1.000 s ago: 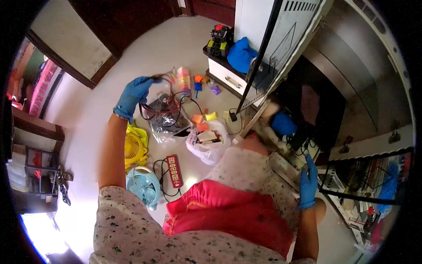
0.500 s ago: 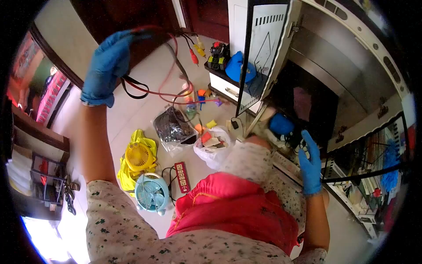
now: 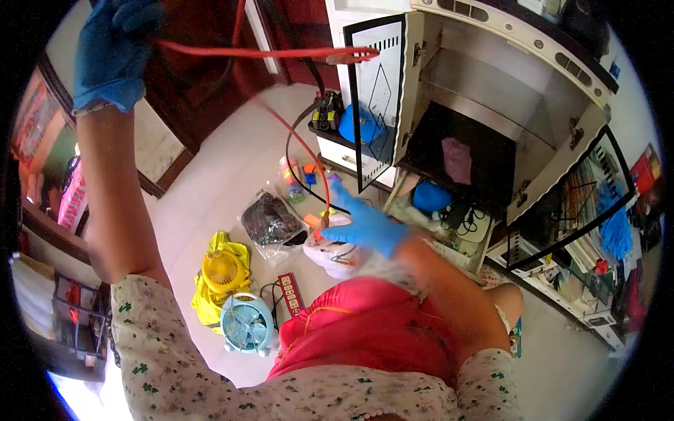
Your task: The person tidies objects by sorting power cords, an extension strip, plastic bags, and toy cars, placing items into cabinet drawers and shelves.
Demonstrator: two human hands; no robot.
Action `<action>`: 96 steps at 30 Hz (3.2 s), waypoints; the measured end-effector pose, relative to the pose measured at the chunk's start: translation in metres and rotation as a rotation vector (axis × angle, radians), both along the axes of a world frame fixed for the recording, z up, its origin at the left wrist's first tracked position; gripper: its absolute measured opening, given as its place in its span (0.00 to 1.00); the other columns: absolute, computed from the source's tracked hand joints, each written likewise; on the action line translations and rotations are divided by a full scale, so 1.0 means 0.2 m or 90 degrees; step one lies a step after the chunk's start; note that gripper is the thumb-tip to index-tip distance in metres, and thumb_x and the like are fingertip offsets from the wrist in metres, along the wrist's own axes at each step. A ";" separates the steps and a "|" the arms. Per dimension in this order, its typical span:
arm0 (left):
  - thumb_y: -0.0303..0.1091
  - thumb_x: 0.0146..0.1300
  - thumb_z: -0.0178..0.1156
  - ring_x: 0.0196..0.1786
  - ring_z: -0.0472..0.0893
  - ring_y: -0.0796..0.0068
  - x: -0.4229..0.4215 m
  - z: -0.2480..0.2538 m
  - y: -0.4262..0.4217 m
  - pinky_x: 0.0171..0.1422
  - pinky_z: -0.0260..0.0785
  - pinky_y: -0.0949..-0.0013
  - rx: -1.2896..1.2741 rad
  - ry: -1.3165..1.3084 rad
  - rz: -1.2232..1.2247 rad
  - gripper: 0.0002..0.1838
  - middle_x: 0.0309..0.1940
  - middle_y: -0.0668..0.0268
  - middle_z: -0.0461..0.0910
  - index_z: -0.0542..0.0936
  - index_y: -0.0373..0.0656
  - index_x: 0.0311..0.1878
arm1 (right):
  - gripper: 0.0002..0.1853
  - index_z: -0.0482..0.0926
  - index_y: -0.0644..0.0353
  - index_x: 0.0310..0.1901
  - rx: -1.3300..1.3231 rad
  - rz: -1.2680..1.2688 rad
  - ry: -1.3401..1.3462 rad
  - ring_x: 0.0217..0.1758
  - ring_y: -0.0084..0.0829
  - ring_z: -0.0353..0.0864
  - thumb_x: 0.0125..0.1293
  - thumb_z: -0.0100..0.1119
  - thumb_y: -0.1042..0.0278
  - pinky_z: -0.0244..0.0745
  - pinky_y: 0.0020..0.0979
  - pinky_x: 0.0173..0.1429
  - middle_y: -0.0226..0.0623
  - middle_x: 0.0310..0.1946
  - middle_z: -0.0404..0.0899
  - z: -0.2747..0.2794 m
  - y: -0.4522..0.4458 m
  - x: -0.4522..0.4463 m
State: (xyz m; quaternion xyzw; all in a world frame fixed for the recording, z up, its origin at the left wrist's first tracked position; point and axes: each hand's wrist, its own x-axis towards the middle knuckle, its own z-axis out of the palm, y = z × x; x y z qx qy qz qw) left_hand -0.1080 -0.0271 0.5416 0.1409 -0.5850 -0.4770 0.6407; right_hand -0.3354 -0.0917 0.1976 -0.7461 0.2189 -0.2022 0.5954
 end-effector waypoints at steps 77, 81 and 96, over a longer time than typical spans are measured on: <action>0.40 0.61 0.49 0.42 0.77 0.60 0.83 -3.19 -0.58 0.48 0.68 0.64 0.504 -0.646 0.582 0.16 0.36 0.55 0.78 0.78 0.40 0.42 | 0.13 0.76 0.65 0.40 0.023 -0.828 -0.298 0.24 0.20 0.65 0.66 0.52 0.62 0.64 0.24 0.37 0.26 0.19 0.68 0.39 -0.47 -1.43; 0.44 0.56 0.53 0.50 0.75 0.52 0.59 -3.80 -0.54 0.54 0.67 0.58 0.611 -0.695 0.498 0.18 0.42 0.50 0.78 0.77 0.39 0.41 | 0.16 0.75 0.58 0.48 0.034 -0.943 -0.181 0.29 0.21 0.69 0.63 0.55 0.58 0.66 0.24 0.40 0.29 0.33 0.76 0.27 -0.46 -1.35; 0.44 0.56 0.51 0.52 0.76 0.54 0.26 -3.74 -0.61 0.54 0.69 0.59 0.780 -1.072 0.201 0.25 0.51 0.52 0.74 0.66 0.39 0.54 | 0.07 0.73 0.58 0.34 0.098 -0.891 -0.134 0.22 0.18 0.62 0.65 0.52 0.64 0.60 0.21 0.30 0.26 0.23 0.71 0.13 -0.50 -1.09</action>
